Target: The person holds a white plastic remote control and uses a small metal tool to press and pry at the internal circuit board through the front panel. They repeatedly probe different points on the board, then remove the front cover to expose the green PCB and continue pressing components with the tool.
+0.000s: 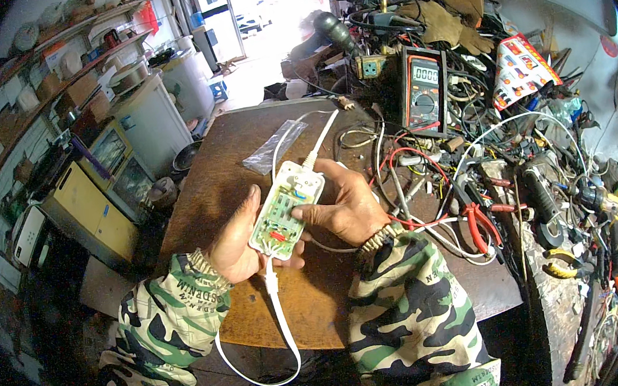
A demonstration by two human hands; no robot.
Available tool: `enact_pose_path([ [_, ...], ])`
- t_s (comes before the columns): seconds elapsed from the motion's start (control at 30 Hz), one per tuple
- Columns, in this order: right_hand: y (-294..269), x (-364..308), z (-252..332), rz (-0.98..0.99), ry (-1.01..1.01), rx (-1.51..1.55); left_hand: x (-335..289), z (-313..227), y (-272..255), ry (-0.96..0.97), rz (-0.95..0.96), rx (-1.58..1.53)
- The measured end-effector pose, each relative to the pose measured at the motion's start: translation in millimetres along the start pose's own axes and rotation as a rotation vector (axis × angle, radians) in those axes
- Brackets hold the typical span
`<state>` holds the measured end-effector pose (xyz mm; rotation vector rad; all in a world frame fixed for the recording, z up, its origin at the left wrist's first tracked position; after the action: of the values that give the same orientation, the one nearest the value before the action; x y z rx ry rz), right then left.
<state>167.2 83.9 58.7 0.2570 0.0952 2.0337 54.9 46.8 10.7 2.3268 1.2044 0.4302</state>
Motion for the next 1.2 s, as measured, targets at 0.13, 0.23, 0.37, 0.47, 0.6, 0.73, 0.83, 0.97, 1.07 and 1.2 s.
enact_pose_path([
  [0.13, -17, -3, -1, -0.273, -0.093, -0.058, 6, -30, -21, 0.284, -0.215, 0.065],
  [0.23, -4, -12, 5, -0.393, -0.134, -0.207, 10, -48, -28, 0.438, -0.192, -0.057],
  [0.37, 41, -24, 11, -0.357, -0.186, -0.583, 7, -60, -23, 0.514, -0.253, -0.077],
  [0.47, 58, -25, 16, -0.339, -0.201, -0.719, 0, -66, -21, 0.563, -0.265, 0.005],
  [0.6, 58, -22, 1, -0.253, -0.092, -0.564, 0, -70, -18, 0.593, -0.255, 0.011],
  [0.73, 58, -16, -15, -0.101, 0.032, -0.225, 5, -70, -18, 0.552, -0.187, -0.056],
  [0.83, 67, -16, -25, 0.029, 0.168, 0.087, 5, -73, -18, 0.543, -0.177, -0.086],
  [0.97, 72, -17, -40, 0.099, 0.328, 0.304, 7, -75, -19, 0.568, -0.147, -0.063],
  [1.07, 74, -16, -45, 0.062, 0.348, 0.254, 4, -79, -25, 0.612, -0.163, 0.065],
  [1.2, 61, -17, -45, -0.068, 0.242, -0.038, 3, -80, -25, 0.65, -0.243, 0.142],
])
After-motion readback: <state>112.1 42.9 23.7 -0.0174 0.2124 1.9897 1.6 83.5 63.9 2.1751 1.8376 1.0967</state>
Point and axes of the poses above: each hand's wrist, its own x-axis towards the middle knuckle, its own y-axis out of the palm, z = x × y, the point moved 10 cm from there along x, towards the middle knuckle, and after that the axes turned 10 degrees about y, right-handed, at the moved point
